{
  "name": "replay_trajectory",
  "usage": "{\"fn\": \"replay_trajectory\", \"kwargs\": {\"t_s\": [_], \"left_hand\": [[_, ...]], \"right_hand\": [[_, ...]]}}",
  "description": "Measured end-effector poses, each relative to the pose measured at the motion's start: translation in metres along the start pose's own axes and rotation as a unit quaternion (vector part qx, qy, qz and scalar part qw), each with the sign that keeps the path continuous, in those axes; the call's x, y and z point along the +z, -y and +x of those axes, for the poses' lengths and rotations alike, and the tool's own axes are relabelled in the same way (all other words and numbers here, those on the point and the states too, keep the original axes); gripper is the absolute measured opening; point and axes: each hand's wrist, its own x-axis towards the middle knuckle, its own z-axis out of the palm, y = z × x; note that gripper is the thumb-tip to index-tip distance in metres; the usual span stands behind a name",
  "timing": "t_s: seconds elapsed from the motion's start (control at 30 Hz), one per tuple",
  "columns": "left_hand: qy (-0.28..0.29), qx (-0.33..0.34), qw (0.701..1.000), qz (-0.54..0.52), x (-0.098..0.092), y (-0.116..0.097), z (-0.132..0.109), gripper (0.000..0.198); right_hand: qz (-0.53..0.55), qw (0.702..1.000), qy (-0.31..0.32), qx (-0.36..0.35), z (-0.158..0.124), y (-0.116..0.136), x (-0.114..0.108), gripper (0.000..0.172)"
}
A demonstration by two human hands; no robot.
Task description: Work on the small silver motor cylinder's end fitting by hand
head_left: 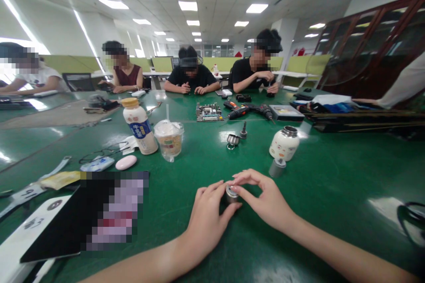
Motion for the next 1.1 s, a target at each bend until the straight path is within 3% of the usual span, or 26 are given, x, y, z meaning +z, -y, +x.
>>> {"fn": "replay_trajectory", "kwargs": {"t_s": [0.27, 0.47, 0.7, 0.87, 1.0, 1.1], "left_hand": [[0.0, 0.006, 1.0, 0.0, -0.001, -0.001, 0.0, 0.039], [-0.004, 0.007, 1.0, -0.003, -0.001, 0.0, 0.0, 0.037], [0.013, 0.003, 1.0, -0.011, -0.003, -0.002, 0.001, 0.04], [0.007, -0.004, 1.0, -0.002, -0.002, -0.002, 0.0, 0.036], [0.005, -0.007, 1.0, 0.007, -0.002, -0.002, 0.0, 0.036], [0.003, -0.004, 1.0, 0.006, -0.002, -0.003, 0.001, 0.036]], "right_hand": [[-0.001, 0.998, -0.064, -0.018, 0.003, 0.001, -0.003, 0.008], [-0.016, 0.999, -0.039, -0.007, 0.0, 0.001, 0.0, 0.023], [0.025, 0.998, -0.049, -0.009, 0.002, 0.002, -0.001, 0.015], [0.007, 0.997, -0.078, -0.006, 0.013, -0.021, -0.011, 0.013], [-0.026, 0.999, -0.011, 0.018, 0.018, -0.046, -0.015, 0.013], [-0.024, 1.0, -0.008, 0.015, 0.019, -0.05, -0.015, 0.012]]}}
